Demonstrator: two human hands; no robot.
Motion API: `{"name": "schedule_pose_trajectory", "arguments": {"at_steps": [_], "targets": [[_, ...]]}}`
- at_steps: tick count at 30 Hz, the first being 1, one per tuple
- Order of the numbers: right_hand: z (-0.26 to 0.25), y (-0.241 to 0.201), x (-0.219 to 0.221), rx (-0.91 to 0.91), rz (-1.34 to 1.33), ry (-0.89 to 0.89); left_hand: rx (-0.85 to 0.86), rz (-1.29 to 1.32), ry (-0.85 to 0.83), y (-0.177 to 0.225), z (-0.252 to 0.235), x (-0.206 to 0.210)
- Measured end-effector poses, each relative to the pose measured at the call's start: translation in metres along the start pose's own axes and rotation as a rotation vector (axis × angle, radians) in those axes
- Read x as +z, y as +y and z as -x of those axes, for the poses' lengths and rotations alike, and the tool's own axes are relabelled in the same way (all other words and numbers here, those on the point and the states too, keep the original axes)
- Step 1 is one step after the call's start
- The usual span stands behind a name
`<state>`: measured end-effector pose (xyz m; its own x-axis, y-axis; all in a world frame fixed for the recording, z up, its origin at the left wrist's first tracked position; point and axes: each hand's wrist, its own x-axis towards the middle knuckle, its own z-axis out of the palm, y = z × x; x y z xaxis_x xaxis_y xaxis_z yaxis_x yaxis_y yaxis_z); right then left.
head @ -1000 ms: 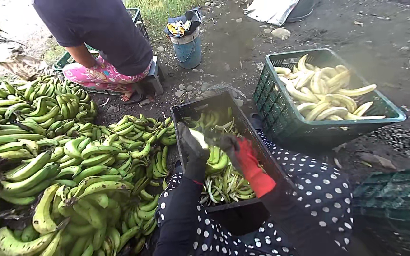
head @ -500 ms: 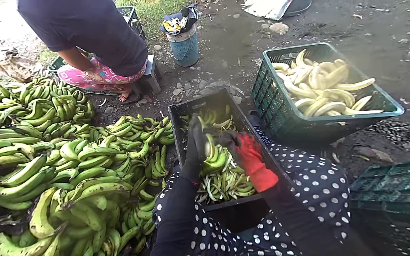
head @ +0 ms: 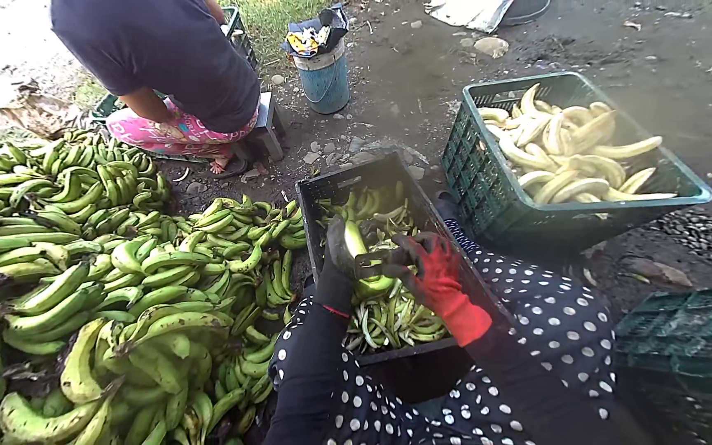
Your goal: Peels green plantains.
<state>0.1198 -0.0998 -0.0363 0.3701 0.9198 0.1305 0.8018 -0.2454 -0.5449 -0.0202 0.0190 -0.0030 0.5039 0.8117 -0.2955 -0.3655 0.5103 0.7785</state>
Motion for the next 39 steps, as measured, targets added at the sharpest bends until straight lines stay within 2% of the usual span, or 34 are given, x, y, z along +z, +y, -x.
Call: {"name": "schedule_pose_trajectory", "arguments": {"at_steps": [2,6,10,12,15,17,21,25,27,31,36,37,39], "targets": [[0.002,-0.007,-0.005,0.035,-0.013,-0.016,-0.018,-0.032,-0.001,0.000,0.000,0.000],[-0.013,-0.022,-0.020,0.298,-0.109,-0.250,0.225,-0.578,-0.039,-0.004,0.002,-0.006],[-0.031,-0.012,-0.008,0.391,-0.291,-0.239,0.313,-0.882,-0.199,-0.002,0.009,-0.005],[-0.033,-0.005,-0.007,0.375,-0.364,-0.206,0.259,-0.855,-0.292,-0.002,0.018,0.000],[-0.024,0.002,-0.013,0.287,-0.443,-0.109,0.057,-0.436,-0.301,0.003,0.020,0.009],[-0.018,0.003,-0.021,0.239,-0.356,-0.117,-0.017,-0.199,-0.262,0.012,0.014,0.009],[-0.004,-0.013,-0.032,0.228,-0.062,-0.145,0.047,-0.057,-0.328,0.012,0.011,-0.006],[0.022,-0.041,-0.045,0.082,0.125,-0.127,0.032,0.025,-0.325,0.014,0.020,-0.008],[0.027,-0.049,-0.048,0.096,0.158,-0.148,0.023,-0.027,-0.287,0.013,0.023,-0.006],[0.017,-0.057,-0.052,0.264,0.099,-0.211,0.233,-0.357,-0.250,0.002,0.027,-0.009],[-0.011,-0.016,-0.031,0.311,-0.200,-0.200,0.447,-0.753,-0.367,-0.005,0.043,-0.016],[-0.013,-0.006,-0.031,0.308,-0.254,-0.207,0.467,-0.805,-0.342,-0.005,0.044,-0.019],[-0.012,0.009,-0.043,0.325,-0.246,-0.212,0.412,-0.875,-0.166,0.000,0.043,-0.026]]}}
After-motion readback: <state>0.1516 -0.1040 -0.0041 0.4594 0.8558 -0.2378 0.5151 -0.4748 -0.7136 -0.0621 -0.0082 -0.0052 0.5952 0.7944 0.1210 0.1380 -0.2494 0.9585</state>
